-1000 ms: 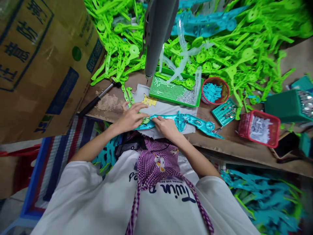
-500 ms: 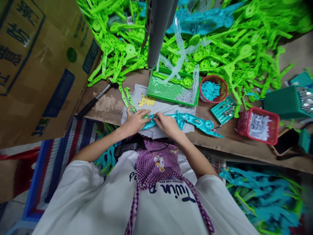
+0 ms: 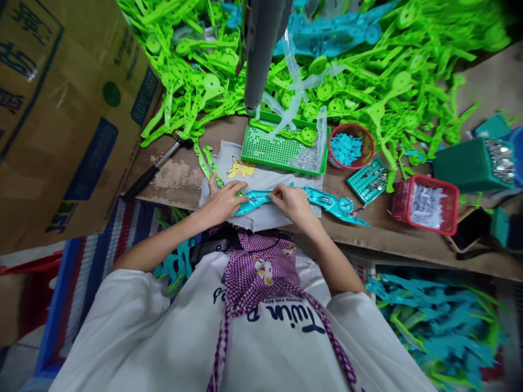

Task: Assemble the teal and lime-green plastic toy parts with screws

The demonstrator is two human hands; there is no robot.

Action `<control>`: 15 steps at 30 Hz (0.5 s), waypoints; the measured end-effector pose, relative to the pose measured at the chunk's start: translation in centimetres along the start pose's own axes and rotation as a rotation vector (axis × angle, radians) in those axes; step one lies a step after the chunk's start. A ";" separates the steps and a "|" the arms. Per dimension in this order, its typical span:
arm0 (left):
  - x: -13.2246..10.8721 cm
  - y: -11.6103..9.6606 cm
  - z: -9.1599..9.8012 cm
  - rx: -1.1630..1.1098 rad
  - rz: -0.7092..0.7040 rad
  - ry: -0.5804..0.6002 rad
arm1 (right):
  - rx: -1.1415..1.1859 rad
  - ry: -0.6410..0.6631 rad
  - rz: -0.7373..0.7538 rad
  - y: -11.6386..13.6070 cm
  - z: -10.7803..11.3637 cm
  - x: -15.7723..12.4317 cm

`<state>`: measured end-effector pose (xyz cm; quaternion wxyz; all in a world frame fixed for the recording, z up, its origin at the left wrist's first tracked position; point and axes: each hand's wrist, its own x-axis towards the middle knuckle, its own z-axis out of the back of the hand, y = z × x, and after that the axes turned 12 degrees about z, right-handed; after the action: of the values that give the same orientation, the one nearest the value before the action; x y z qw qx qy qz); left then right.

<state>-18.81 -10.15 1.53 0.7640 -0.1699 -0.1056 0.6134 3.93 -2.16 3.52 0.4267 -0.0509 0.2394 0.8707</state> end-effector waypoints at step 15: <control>0.2 -0.5 0.5 0.015 0.034 0.028 | -0.067 -0.009 -0.133 -0.5 -0.2 0.8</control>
<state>-18.48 -10.00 2.21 0.7563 -0.1743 -0.0873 0.6246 3.73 -1.44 2.91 0.4826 -0.0769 0.2043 0.8482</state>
